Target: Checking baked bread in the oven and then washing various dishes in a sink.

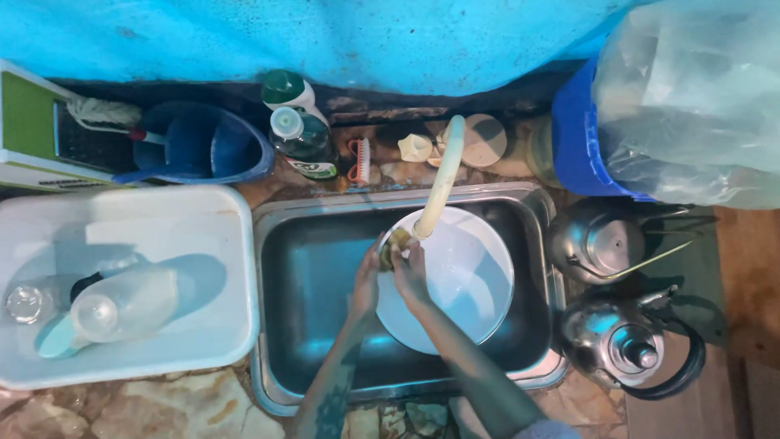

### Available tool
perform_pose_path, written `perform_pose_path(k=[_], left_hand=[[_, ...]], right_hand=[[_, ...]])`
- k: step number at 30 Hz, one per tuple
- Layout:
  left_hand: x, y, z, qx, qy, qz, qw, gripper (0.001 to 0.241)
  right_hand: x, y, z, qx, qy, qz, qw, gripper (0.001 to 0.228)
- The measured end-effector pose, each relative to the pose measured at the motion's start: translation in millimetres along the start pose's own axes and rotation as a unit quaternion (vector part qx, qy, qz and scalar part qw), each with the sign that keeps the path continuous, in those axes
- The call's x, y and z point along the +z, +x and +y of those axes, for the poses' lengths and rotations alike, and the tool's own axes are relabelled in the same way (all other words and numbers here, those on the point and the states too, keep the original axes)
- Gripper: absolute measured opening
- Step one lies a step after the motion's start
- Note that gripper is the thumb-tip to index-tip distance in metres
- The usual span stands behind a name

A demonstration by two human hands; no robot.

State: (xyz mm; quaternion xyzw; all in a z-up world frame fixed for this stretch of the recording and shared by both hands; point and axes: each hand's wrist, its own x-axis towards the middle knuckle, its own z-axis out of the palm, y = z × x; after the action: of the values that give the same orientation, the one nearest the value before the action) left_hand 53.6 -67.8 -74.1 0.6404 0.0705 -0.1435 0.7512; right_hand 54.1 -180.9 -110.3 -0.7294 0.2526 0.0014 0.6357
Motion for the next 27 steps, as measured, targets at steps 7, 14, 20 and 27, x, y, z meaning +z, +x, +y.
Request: perform_pose_path(k=[7, 14, 20, 27], left_hand=[[-9.8, 26.3, -123.9, -0.210, -0.192, 0.021, 0.959, 0.076], [8.2, 10.9, -48.2, -0.136, -0.108, 0.047, 0.984, 0.075], [18.5, -0.6, -23.9, -0.124, -0.126, 0.057, 0.983, 0.080], [18.8, 13.5, 16.6, -0.012, 0.195, 0.080, 0.977, 0.045]], right_hand=[[-19.5, -45.2, -59.8, -0.123, -0.142, -0.027, 0.982, 0.034], [-12.0, -28.3, -63.9, 0.040, -0.189, 0.001, 0.981, 0.022], [-22.0, -28.3, -66.8, -0.146, -0.197, -0.054, 0.968, 0.028], [-92.8, -86.7, -1.1, -0.164, -0.348, -0.250, 0.889, 0.032]])
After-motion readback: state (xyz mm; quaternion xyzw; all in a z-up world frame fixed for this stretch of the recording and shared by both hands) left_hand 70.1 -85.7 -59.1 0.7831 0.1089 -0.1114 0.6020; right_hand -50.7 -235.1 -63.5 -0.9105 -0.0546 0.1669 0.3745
